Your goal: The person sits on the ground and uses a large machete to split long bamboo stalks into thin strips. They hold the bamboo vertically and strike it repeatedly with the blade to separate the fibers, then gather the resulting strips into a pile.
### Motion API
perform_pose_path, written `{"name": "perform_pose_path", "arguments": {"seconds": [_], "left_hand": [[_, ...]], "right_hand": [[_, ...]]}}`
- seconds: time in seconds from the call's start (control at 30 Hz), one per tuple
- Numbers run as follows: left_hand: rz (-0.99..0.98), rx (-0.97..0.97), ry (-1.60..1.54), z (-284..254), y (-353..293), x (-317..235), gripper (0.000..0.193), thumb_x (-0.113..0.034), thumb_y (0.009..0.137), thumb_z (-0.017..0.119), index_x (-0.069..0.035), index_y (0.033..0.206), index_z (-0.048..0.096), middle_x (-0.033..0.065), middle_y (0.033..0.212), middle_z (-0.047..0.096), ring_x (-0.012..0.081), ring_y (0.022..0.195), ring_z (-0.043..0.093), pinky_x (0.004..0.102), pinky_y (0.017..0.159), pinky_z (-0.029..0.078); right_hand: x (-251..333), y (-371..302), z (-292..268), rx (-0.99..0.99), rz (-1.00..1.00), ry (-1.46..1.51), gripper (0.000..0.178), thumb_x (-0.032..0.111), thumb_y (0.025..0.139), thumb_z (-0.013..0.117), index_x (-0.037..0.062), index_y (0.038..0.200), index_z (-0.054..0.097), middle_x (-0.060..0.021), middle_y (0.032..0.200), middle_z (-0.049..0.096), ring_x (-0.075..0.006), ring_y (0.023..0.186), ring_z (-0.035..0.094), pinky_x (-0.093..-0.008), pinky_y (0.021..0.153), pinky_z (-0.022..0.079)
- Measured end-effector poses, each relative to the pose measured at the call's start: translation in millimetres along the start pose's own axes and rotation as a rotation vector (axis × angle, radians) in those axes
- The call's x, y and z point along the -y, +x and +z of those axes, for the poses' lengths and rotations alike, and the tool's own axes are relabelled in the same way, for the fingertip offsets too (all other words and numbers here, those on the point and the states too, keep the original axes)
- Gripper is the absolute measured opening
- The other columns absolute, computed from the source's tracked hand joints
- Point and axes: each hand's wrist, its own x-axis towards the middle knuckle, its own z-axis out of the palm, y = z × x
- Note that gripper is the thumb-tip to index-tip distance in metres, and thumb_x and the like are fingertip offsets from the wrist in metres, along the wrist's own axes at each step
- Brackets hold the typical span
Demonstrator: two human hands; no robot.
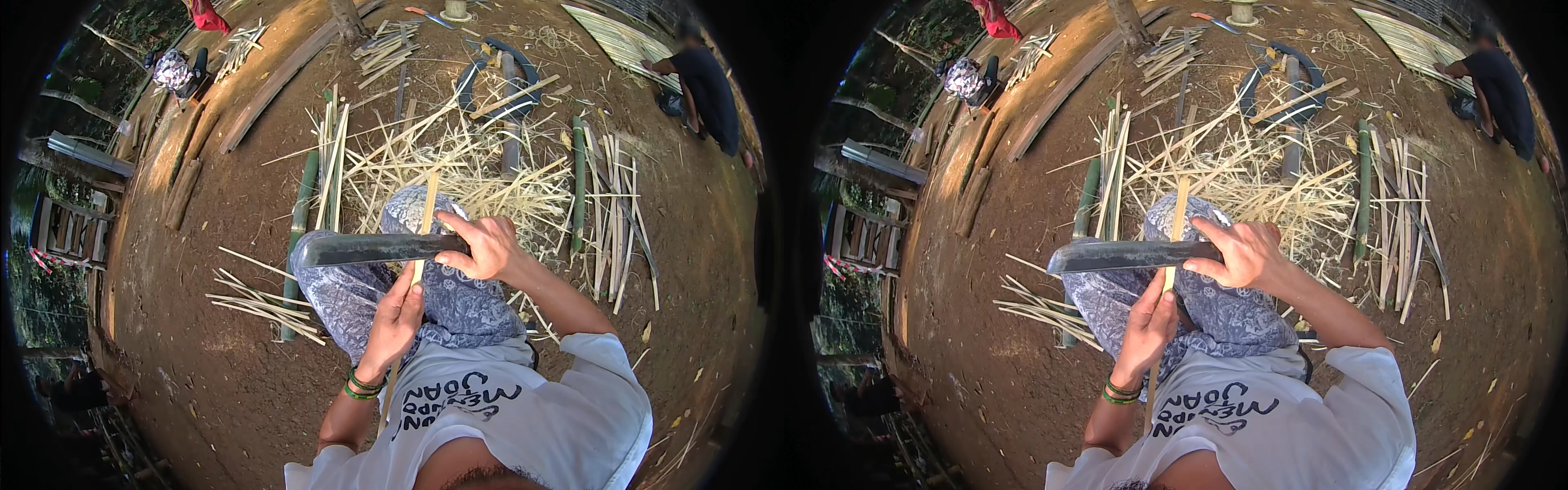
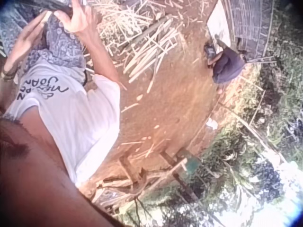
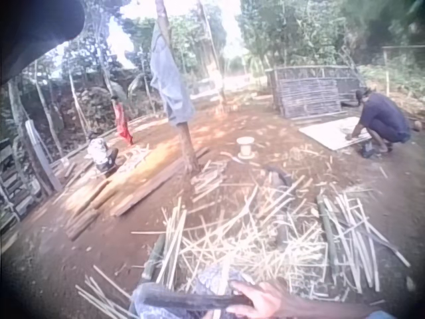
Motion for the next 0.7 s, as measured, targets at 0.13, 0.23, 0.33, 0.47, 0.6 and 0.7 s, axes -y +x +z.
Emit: {"name": "perform_pose_path", "arguments": {"seconds": [0.13,0.23,0.33,0.47,0.6,0.7], "left_hand": [[-0.027,-0.012,0.023,3,-12,-11,0.049,-0.013,0.106,0.044,-0.003,0.152,0.033,-0.0075,0.075,0.041,0.0023,0.064,0.034,0.0193,0.056,0.033],[-0.049,-0.017,0.037,2,-15,-10,0.049,-0.012,0.105,0.044,-0.003,0.152,0.033,-0.0074,0.077,0.042,0.0018,0.066,0.035,0.0184,0.059,0.033],[-0.039,0.070,0.087,-3,-47,-3,0.048,-0.011,0.105,0.044,-0.004,0.152,0.036,-0.0069,0.080,0.046,0.0013,0.067,0.035,0.0178,0.060,0.033],[-0.129,-0.036,-0.102,-15,-75,16,0.046,-0.007,0.105,0.042,-0.005,0.151,0.037,-0.0084,0.075,0.045,-0.0004,0.061,0.034,0.0159,0.054,0.031],[-0.005,-0.141,0.280,-17,-44,14,0.045,-0.007,0.103,0.047,-0.006,0.148,0.042,-0.0009,0.081,0.059,0.0062,0.063,0.046,0.0223,0.061,0.042],[0.129,-0.146,0.555,-8,-26,-7,0.045,-0.007,0.102,0.049,-0.006,0.146,0.045,0.0097,0.091,0.069,0.0124,0.068,0.052,0.0276,0.068,0.046]], "right_hand": [[2,-3,-4,-0.053,-0.033,-0.067,0.069,0.063,0.081,0.068,0.0083,0.124,0.063,-0.0131,0.050,0.057,-0.0346,0.046,0.061,-0.0450,0.045,0.046],[-2,-4,-3,-0.029,-0.003,-0.162,0.071,0.067,0.084,0.061,0.0079,0.123,0.064,-0.0121,0.051,0.057,-0.0338,0.048,0.062,-0.0456,0.046,0.046],[-48,12,-25,-0.032,0.387,-0.059,0.067,0.063,0.092,0.049,0.0044,0.120,0.066,-0.0141,0.055,0.059,-0.0333,0.053,0.062,-0.0457,0.051,0.048],[-144,10,-79,-0.437,0.670,0.039,0.069,0.057,0.101,0.039,-0.0039,0.108,0.069,0.0030,0.051,0.043,-0.0107,0.042,0.039,-0.0321,0.044,0.031],[-53,14,-72,-0.168,0.660,0.652,0.060,0.054,0.099,0.048,-0.0023,0.105,0.068,0.0052,0.046,0.042,-0.0041,0.038,0.040,-0.0229,0.039,0.031],[-4,22,-51,-0.078,0.549,0.888,0.043,0.038,0.096,0.061,-0.0031,0.104,0.067,0.0007,0.055,0.052,-0.0049,0.040,0.044,-0.0205,0.039,0.034]]}}
